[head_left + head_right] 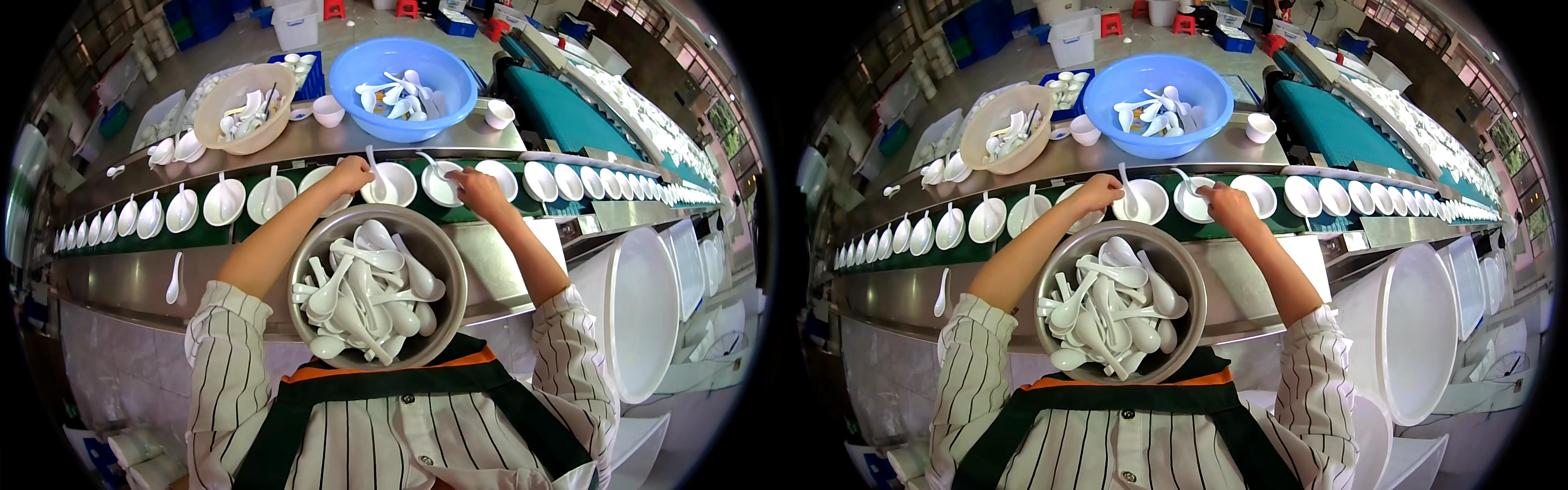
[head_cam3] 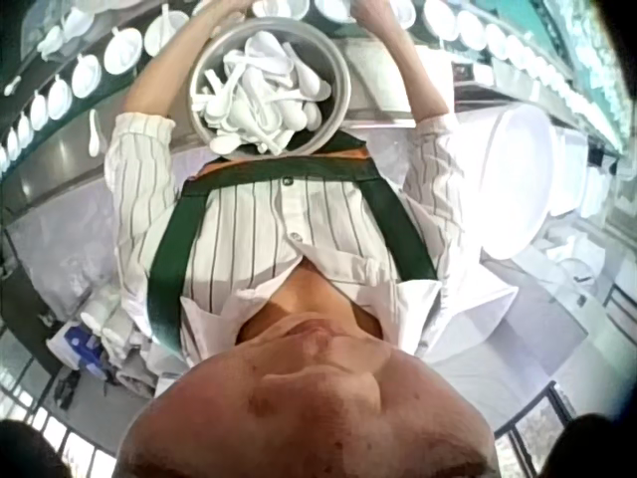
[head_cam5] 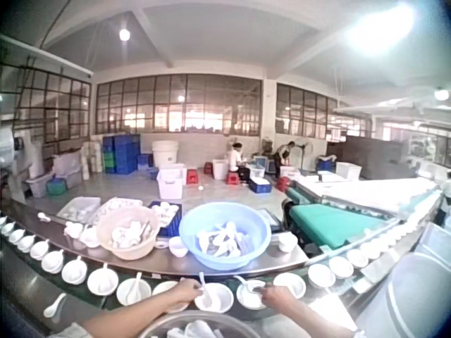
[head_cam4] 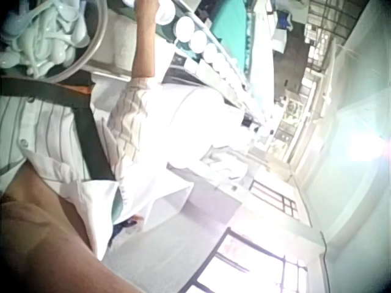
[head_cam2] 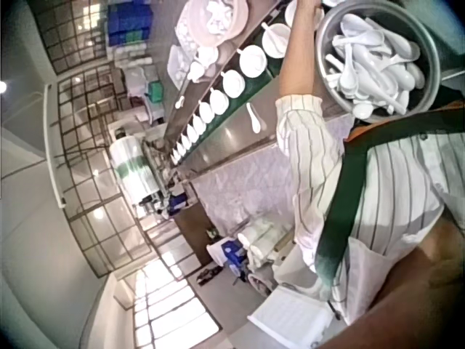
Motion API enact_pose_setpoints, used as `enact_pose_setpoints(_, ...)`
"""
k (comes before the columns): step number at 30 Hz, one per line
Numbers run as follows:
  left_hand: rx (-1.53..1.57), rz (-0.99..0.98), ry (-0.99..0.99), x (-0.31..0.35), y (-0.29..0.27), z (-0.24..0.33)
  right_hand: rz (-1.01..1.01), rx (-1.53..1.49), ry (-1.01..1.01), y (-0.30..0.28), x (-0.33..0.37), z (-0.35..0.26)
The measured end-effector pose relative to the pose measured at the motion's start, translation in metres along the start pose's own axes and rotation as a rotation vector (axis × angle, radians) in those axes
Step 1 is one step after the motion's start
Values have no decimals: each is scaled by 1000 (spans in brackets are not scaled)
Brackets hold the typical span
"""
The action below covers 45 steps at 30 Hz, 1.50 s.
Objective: The person takes plastic spoons from a large bin and places one in each bowl on a moving conveyor belt. Then, the person moves to a packaging machine and operates the controls to seal the bowls with plastic film.
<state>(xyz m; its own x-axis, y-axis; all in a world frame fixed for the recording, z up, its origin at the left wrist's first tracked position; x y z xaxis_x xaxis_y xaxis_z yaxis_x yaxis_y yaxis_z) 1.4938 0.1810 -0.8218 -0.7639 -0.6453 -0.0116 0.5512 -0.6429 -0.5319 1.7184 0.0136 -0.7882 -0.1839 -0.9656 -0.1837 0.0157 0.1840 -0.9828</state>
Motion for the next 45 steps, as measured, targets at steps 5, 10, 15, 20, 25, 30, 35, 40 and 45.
enact_pose_setpoints(5, -214, 63, 172, 17, -18, -3, 280, -187, 100, -16, -22, 19)
enact_pose_setpoints(10, -155, 85, 260, 44, -20, 38, 260, -227, 225, 11, -28, 31)
enact_pose_setpoints(15, -216, -114, 453, 110, -33, 104, 559, -300, 333, 17, -15, 66)
enact_pose_setpoints(20, -632, -285, 713, 140, -2, 85, 276, -142, 386, 49, 13, 103)
enact_pose_setpoints(25, -570, -497, 463, 139, 8, 67, 297, -477, 87, -45, 17, -10)
enact_pose_setpoints(30, -485, -472, 580, 146, -5, 75, -407, 52, -218, -82, 79, -136)
enact_pose_setpoints(35, -586, -302, 619, 144, 1, 100, -283, -55, -271, -43, 96, -131)
enact_pose_setpoints(40, -804, -344, 601, 131, 20, 86, -287, -161, -233, -77, 90, -133)
enact_pose_setpoints(45, -802, -169, 859, 138, 21, 75, -255, -882, 63, -80, 50, -77)
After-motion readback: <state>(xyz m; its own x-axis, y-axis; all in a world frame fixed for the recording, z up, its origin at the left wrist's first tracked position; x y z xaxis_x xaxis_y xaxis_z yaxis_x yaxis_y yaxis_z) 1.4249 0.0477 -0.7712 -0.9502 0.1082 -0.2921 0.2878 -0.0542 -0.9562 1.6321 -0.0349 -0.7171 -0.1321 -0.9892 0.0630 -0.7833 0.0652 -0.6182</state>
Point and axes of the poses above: each hand's wrist, its own x-axis away from the middle knuckle, its own y-axis out of the palm, z = x × y, the point moved 1 cm from there along -x, towards the middle knuckle, and after that the axes turned 12 degrees about y, right-handed, at the moved point
